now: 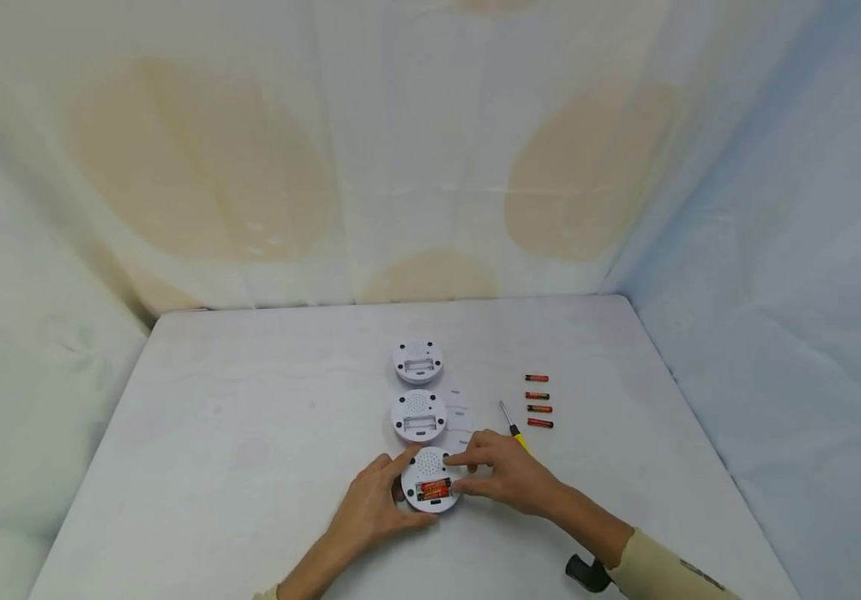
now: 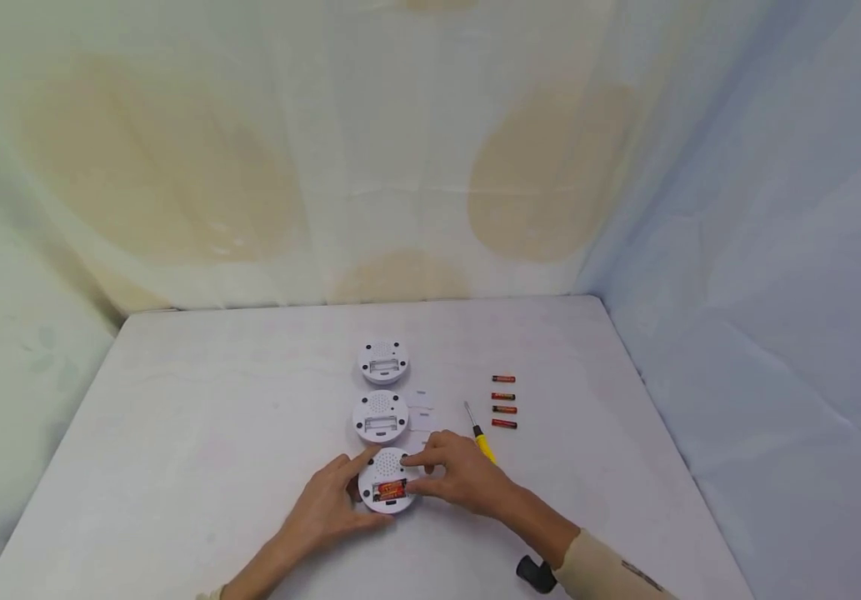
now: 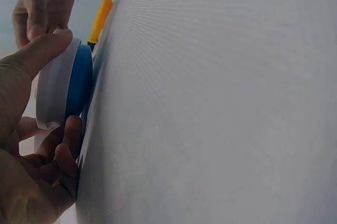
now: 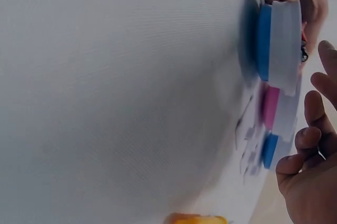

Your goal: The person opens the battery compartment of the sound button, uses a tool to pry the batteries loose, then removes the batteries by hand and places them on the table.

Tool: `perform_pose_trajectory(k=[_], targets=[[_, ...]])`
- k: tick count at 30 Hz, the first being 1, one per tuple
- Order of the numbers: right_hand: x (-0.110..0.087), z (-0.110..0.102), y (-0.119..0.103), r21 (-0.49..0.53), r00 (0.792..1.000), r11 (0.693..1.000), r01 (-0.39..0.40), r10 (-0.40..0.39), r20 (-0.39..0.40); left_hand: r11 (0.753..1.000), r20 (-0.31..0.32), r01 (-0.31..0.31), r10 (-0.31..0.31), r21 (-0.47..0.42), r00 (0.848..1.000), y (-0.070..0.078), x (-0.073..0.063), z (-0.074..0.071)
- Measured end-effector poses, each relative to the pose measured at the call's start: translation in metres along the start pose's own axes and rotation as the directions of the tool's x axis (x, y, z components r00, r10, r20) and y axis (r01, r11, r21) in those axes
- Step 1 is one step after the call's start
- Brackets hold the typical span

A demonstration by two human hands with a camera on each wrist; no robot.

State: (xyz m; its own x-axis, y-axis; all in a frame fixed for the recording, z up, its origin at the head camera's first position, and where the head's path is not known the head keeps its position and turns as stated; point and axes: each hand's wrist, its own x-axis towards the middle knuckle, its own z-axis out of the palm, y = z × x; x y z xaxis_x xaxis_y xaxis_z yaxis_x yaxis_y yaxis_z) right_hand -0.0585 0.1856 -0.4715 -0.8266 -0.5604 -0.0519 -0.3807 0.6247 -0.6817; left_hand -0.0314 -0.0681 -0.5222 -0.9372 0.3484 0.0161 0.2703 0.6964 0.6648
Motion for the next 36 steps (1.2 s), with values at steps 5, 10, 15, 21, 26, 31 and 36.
perform_pose_trajectory(k=[5,10,15,21,26,31,36], targets=[[0.005,0.007,0.001,-0.052,0.999,0.999,0.005,-0.003,0.043,1.000,0.002,0.002,-0.002,0.003,1.000,0.000,-0.001,0.001],[0.008,0.008,0.003,-0.115,0.998,0.993,0.034,-0.029,0.049,1.000,-0.008,0.004,-0.004,0.013,1.000,0.000,0.000,0.001],[0.011,0.007,0.004,-0.093,0.998,0.995,0.042,-0.038,0.043,1.000,-0.018,0.003,-0.003,0.015,1.000,-0.001,0.000,0.000],[0.010,0.007,0.003,-0.018,0.998,0.999,0.047,-0.046,0.048,1.000,-0.018,-0.003,0.003,0.013,1.000,-0.001,-0.001,0.001],[0.011,0.006,0.000,0.005,0.997,0.999,0.047,-0.048,0.058,1.000,-0.021,-0.005,0.006,0.017,1.000,0.000,-0.001,0.001],[0.011,0.005,0.000,0.009,0.997,0.999,0.051,-0.051,0.065,1.000,-0.018,0.011,-0.011,0.023,1.000,0.001,-0.001,0.001],[0.011,0.006,0.001,-0.006,0.995,0.997,0.074,-0.073,0.062,1.000,-0.018,0.015,-0.014,0.024,1.000,0.001,-0.001,0.001]])
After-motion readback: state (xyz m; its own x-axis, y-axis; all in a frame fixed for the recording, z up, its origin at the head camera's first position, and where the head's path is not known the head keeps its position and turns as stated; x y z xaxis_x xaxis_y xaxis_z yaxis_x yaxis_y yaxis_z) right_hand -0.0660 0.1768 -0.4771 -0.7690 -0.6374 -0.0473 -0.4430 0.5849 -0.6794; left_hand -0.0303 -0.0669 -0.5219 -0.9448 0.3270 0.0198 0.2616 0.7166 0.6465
